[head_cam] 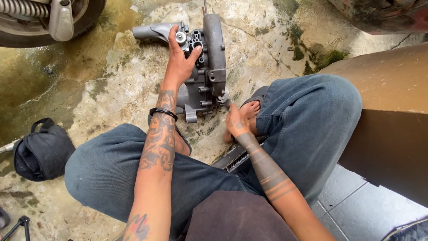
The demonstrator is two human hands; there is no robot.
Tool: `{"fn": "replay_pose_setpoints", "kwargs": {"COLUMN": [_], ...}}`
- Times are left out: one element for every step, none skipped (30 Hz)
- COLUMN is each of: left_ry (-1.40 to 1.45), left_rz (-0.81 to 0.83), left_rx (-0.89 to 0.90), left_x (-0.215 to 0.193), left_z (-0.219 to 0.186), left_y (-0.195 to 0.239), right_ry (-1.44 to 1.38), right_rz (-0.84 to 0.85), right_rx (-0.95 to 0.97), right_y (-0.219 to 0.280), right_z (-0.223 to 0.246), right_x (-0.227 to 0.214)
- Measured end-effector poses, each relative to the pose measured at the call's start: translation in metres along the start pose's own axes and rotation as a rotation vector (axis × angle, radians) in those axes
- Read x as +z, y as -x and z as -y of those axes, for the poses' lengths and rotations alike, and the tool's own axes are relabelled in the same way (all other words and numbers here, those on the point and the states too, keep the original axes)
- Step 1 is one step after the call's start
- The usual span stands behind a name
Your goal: The person sits on the ground and uses a small metal tool to scrape and clean the surfaces of a disassembled engine block. They repeatedly scrape the cylinder head area and the intake manifold, removing debris from the metal surfaces.
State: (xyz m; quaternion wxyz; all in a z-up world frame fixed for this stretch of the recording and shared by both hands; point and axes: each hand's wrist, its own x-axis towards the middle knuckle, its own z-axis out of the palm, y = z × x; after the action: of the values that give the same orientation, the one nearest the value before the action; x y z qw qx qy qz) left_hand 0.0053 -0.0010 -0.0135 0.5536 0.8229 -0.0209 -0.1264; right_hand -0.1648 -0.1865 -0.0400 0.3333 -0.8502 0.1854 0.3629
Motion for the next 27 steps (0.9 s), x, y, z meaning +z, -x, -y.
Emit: {"fn": "replay_pose_setpoints", "kwargs": {"left_ry": [-0.006,-0.013,-0.015,-0.009,-0.002,-0.004,-0.007,-0.006,-0.005,-0.006,-0.008,-0.009,-0.004,-0.001,-0.005,-0.008,-0.011,-0.01,-0.013,-0.016,-0.016,-0.012,-0.009,-0.007,-0.011,-0.019,-0.02], "left_rz": [-0.005,-0.011,-0.015,-0.01,-0.005,-0.003,-0.004,-0.007,-0.007,-0.003,0.0,-0.002,0.0,0.003,0.002,0.0,-0.002,-0.004,-0.009,-0.009,-0.008,-0.009,-0.01,-0.011,-0.006,-0.004,-0.008], "left_rx": [0.024,0.046,0.043,0.035,0.027,0.031,0.028,0.025,0.028,0.028,0.028,0.029,0.015,-0.003,-0.006,0.006,0.019,0.02,0.032,0.044,0.045,0.056,0.067,0.069,0.053,0.037,0.039], "left_x": [0.001,0.001,0.0,0.001,0.001,0.0,0.0,0.001,0.0,0.0,0.0,0.001,0.001,0.0,-0.001,0.0,0.001,0.001,0.002,0.002,0.001,0.002,0.002,0.003,0.004,0.002,0.002], "left_z": [0.002,0.005,0.006,0.006,0.006,0.007,0.007,0.007,0.005,0.007,0.008,0.006,0.003,0.002,0.005,0.007,0.009,0.01,0.011,0.013,0.013,0.014,0.015,0.014,0.013,0.012,0.011], "left_y": [0.0,0.0,-0.001,-0.001,-0.003,-0.002,-0.001,-0.001,-0.005,-0.004,-0.004,-0.004,-0.005,-0.003,-0.002,-0.003,-0.005,-0.005,-0.005,-0.006,-0.007,-0.006,-0.005,-0.005,-0.005,-0.004,-0.005], "right_ry": [-0.147,-0.295,-0.293,-0.03,0.237,0.233,0.006,-0.213,-0.213,-0.169,-0.125,-0.125,-0.11,-0.097,-0.099,0.104,0.309,0.31,-0.108,-0.518,-0.519,-0.37,-0.221,-0.219,-0.149,-0.08,-0.078], "right_rz": [-0.088,-0.175,-0.171,-0.458,-0.738,-0.741,-0.363,0.014,0.01,-0.016,-0.042,-0.042,-0.131,-0.216,-0.211,-0.47,-0.726,-0.727,-0.385,-0.025,-0.027,0.004,0.036,0.034,-0.008,-0.048,-0.049], "right_rx": [0.2,0.399,0.396,0.354,0.298,0.299,0.232,0.155,0.155,0.106,0.057,0.054,0.108,0.162,0.161,0.098,0.031,0.03,0.178,0.315,0.315,0.177,0.04,0.039,-0.037,-0.118,-0.122], "right_y": [0.004,0.008,-0.049,-0.102,-0.161,-0.112,-0.07,-0.028,-0.038,-0.043,-0.049,-0.061,-0.072,-0.082,-0.107,-0.134,-0.16,-0.116,-0.079,-0.042,-0.044,-0.044,-0.044,-0.029,-0.014,0.001,-0.002], "right_z": [0.014,0.03,-0.028,-0.081,-0.124,-0.097,-0.062,-0.026,-0.037,-0.051,-0.065,-0.066,-0.067,-0.067,-0.092,-0.116,-0.14,-0.108,-0.068,-0.025,-0.034,-0.045,-0.056,-0.045,-0.033,-0.019,-0.015], "right_x": [-0.015,-0.029,0.017,0.053,0.079,0.07,0.056,0.036,0.041,0.048,0.056,0.05,0.045,0.042,0.058,0.072,0.086,0.076,0.061,0.04,0.049,0.056,0.064,0.051,0.039,0.027,0.012]}}
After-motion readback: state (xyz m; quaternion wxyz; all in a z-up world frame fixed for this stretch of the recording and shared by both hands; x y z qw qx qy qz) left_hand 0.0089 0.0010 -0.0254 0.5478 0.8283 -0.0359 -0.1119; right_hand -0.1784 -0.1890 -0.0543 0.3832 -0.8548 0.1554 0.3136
